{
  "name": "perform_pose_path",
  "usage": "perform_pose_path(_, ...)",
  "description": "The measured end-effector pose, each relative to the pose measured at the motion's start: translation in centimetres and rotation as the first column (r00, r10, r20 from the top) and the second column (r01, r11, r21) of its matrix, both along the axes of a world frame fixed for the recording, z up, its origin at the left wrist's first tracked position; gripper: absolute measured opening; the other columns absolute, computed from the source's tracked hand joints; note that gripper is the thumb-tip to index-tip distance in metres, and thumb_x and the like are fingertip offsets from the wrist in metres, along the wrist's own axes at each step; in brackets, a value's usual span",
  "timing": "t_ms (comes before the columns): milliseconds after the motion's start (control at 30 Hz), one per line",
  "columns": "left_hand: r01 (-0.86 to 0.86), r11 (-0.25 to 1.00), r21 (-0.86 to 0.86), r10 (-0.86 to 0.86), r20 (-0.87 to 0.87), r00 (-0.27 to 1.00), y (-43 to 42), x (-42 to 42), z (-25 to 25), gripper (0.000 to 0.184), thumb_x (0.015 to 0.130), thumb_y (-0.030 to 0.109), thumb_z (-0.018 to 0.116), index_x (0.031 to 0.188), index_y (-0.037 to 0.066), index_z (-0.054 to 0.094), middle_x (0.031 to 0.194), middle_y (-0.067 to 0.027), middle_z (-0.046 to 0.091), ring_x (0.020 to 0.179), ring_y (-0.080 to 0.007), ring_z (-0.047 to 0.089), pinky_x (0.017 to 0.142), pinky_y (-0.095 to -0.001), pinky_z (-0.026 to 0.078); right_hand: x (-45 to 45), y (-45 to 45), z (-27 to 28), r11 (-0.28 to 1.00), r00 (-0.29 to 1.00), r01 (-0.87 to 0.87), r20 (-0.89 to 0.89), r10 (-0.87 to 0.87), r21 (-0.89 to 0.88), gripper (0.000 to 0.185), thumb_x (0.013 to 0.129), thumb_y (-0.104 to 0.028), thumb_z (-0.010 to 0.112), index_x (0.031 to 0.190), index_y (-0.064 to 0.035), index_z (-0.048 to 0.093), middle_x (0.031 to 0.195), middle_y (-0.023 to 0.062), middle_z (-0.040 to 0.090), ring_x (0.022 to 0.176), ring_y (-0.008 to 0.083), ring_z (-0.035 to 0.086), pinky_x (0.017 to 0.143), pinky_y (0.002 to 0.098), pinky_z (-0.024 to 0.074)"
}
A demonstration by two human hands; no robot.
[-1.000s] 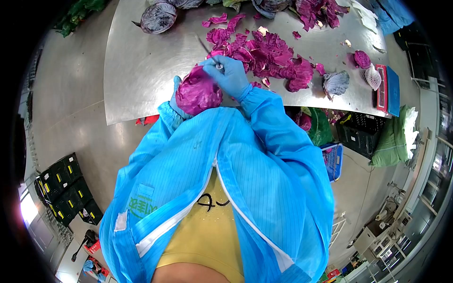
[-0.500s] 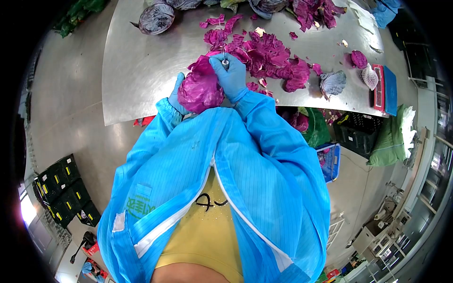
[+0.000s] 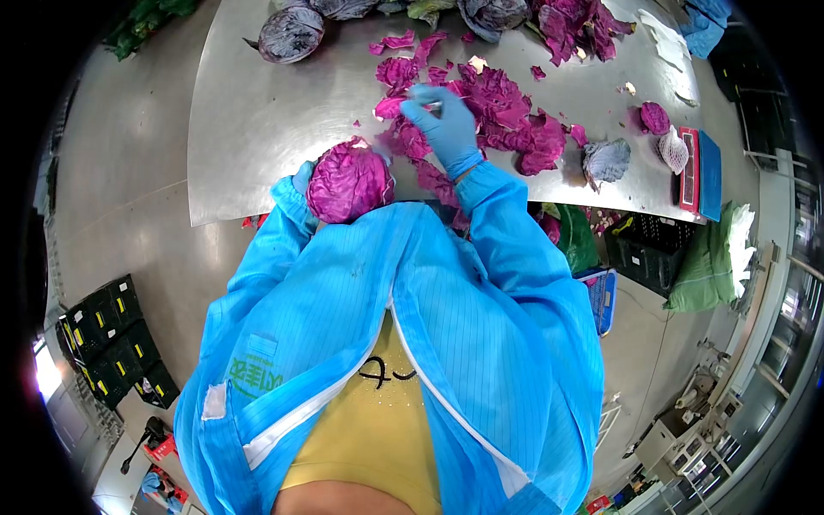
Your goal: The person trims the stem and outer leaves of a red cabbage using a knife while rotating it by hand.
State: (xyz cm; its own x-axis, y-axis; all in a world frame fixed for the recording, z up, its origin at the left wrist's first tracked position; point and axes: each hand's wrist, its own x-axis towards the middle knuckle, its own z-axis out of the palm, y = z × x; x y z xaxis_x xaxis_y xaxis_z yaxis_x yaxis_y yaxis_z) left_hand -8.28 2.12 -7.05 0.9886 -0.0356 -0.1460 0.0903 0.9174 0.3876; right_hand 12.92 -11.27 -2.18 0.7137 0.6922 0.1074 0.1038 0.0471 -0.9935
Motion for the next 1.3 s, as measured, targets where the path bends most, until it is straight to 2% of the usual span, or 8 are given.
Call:
perform_pose_path(100,-0.026,0.997,0.074,0.03,-0.05,0.998,-0.7,0.2,0.1,0.095,0.074,0.075,0.041,0.142,0.009,0.026,0.144,-0.0164,0.03,0.132,-0.0337,0.032,0.11,-0.0492,0.022,-2.5,0.0,4.6,0.969,0.967,-0.214,-0.169,0.192,-0.121,0.028,0.085,-0.029,0.066,0.1,-0.0058,0.064,0.078,-0.0026,0.059,0.057,0.0023,0.043,0.048,0.0183,0.0343)
perform_pose_path(567,-0.046,0.999,-0.027,0.05,0.174,0.983,0.8,1.1,1.0,0.097,0.066,0.059,0.069,0.137,0.004,0.033,0.136,-0.0198,0.04,0.122,-0.0341,0.044,0.105,-0.0491,0.035,-4.9,-1.8,5.6,0.936,0.954,-0.29,0.016,0.298,-0.198,0.03,0.083,-0.026,0.066,0.103,-0.0052,0.059,0.083,-0.0003,0.057,0.063,0.0026,0.046,0.057,0.0186,0.0401)
perform_pose_path(667,-0.021,0.994,0.105,-0.007,0.255,0.967,0.8,0.9,0.9,0.103,0.069,0.068,0.061,0.141,0.005,0.024,0.141,-0.0183,0.033,0.127,-0.0334,0.039,0.106,-0.048,0.033,-4.9,-2.1,6.3,0.925,0.944,-0.32,-0.15,0.294,-0.204,0.026,0.084,-0.022,0.063,0.104,-0.0047,0.059,0.078,-0.001,0.054,0.058,0.003,0.045,0.052,0.0185,0.039)
perform_pose_path(767,-0.193,0.979,0.068,0.203,-0.218,0.954,0.0,1.3,3.3,0.077,0.086,0.056,0.046,0.141,0.005,0.025,0.139,-0.0195,0.037,0.125,-0.0339,0.041,0.105,-0.0469,0.035,-4.6,-2.4,5.9,0.934,0.932,-0.305,-0.26,0.252,-0.186,0.022,0.082,-0.016,0.063,0.1,-0.0037,0.059,0.093,0.0047,0.063,0.08,0.0107,0.057,0.073,0.0259,0.0471)
perform_pose_path(867,-0.141,0.978,-0.152,0.173,0.217,0.961,0.7,1.9,0.4,0.059,0.095,0.043,0.032,0.14,0.005,0.027,0.134,-0.0202,0.041,0.121,-0.0347,0.045,0.102,-0.0457,0.04,-4.5,-2.4,5.7,0.941,0.917,-0.299,-0.32,0.238,-0.157,0.018,0.08,-0.008,0.06,0.097,-0.0027,0.059,0.093,0.0031,0.062,0.078,0.0081,0.055,0.072,0.0233,0.0462)
perform_pose_path(967,-0.108,0.994,-0.006,0.108,0.173,0.979,1.1,2.0,0.3,0.095,0.068,0.049,0.075,0.139,0.007,0.028,0.141,-0.0141,0.032,0.124,-0.0304,0.043,0.101,-0.0477,0.041,-4.6,-2.3,5.9,0.966,0.933,-0.247,-0.288,0.215,-0.079,0.019,0.082,-0.002,0.056,0.1,-0.0035,0.058,0.076,-0.0008,0.054,0.055,0.0043,0.046,0.051,0.019,0.0398)
perform_pose_path(1167,-0.109,0.994,0.03,0.09,0.369,0.925,0.4,2.7,2.5,0.104,0.065,0.051,0.076,0.141,0.004,0.023,0.139,-0.0162,0.034,0.125,-0.0304,0.042,0.104,-0.0449,0.039,-5.0,-2.4,6.4,0.984,0.909,-0.18,-0.383,0.163,-0.007,0.018,0.075,0.002,0.059,0.093,-0.0021,0.057,0.09,0.0023,0.06,0.07,0.0037,0.051,0.063,0.0191,0.0438)
perform_pose_path(1300,-0.284,0.95,0.132,0.29,-0.029,0.957,0.6,2.2,0.5,0.118,0.057,0.066,0.073,0.141,0.002,0.02,0.139,-0.0163,0.034,0.125,-0.0305,0.041,0.105,-0.0463,0.037,-5.3,-2.2,6.0,0.994,0.907,-0.102,-0.406,0.113,0.048,0.02,0.076,0.003,0.059,0.095,-0.002,0.059,0.083,0.0017,0.059,0.063,0.0044,0.05,0.055,0.0194,0.043)
